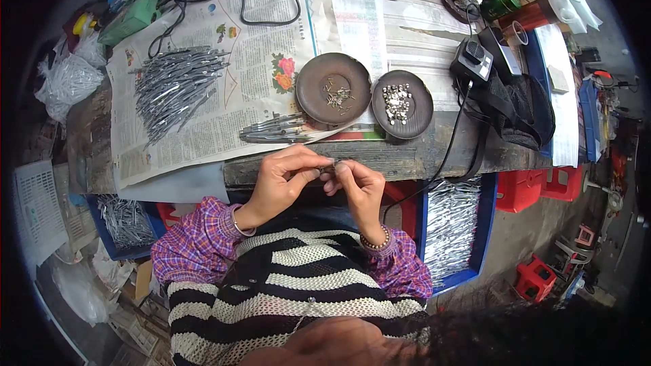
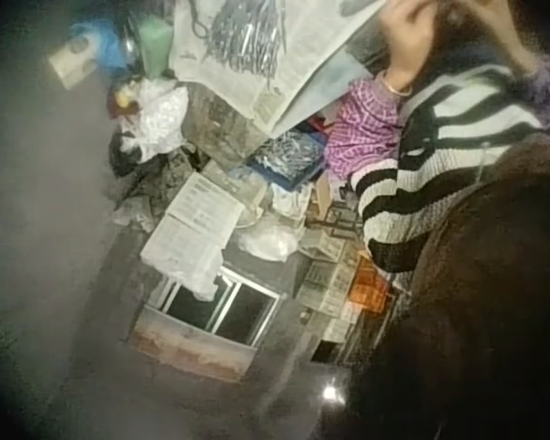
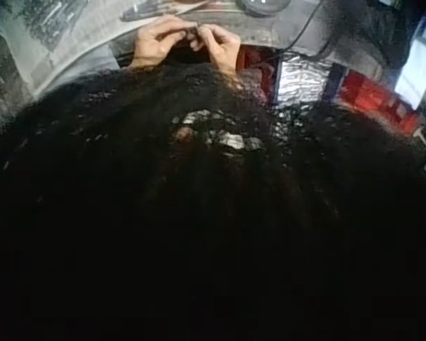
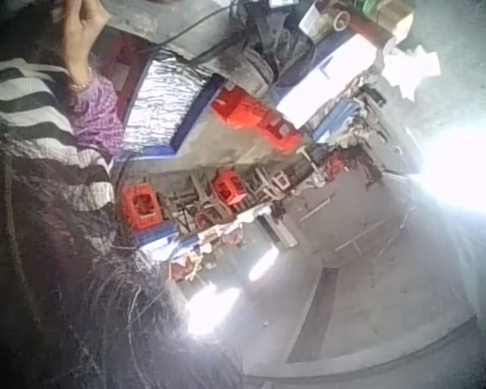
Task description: Assembling small metal pins and connectors at a factory workbench.
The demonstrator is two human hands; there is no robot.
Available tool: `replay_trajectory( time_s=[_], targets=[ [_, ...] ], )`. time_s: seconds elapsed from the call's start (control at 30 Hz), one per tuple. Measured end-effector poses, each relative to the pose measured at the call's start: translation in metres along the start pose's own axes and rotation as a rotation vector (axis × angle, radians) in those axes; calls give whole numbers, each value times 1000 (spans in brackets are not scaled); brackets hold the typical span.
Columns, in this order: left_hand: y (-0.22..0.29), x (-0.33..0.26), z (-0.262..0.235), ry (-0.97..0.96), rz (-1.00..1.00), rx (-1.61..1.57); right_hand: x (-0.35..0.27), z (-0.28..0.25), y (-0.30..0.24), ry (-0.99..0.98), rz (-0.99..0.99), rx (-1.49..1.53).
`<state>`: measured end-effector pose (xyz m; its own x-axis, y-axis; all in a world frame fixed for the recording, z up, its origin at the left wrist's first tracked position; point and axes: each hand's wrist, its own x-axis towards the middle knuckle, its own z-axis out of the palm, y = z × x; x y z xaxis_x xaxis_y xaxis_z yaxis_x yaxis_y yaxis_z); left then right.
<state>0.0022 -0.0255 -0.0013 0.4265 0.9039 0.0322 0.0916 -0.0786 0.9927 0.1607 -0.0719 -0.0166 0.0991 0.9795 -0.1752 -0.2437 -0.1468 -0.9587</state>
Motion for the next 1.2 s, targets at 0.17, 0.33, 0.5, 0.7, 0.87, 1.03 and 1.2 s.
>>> replay_trajectory(
  time_s=[0.17, 0.33, 0.5, 0.7, 0.87, 1.03, 1.2],
  targets=[
    [-3, 0, 0, 16, 18, -18, 0, 2, 4, 35, 46, 85],
    [-2, 0, -1, 1, -5, -13, 2, -2, 6, -14, -121, -160],
    [-1, 2, -1, -13, -1, -9, 3, -5, 9, 16, -94, -94],
    [-4, 2, 1, 6, 40, 22, 1, -2, 0, 52, 70, 87],
    [-2, 1, 1, 11, 8, 16, 1, -1, 4, 26, -106, -166],
    [2, 3, 3, 24, -23, 13, 3, -5, 13, 53, -258, -379],
    [1, 3, 2, -2, -17, 37, 8, -9, 8, 74, -151, -169]
  ],
)
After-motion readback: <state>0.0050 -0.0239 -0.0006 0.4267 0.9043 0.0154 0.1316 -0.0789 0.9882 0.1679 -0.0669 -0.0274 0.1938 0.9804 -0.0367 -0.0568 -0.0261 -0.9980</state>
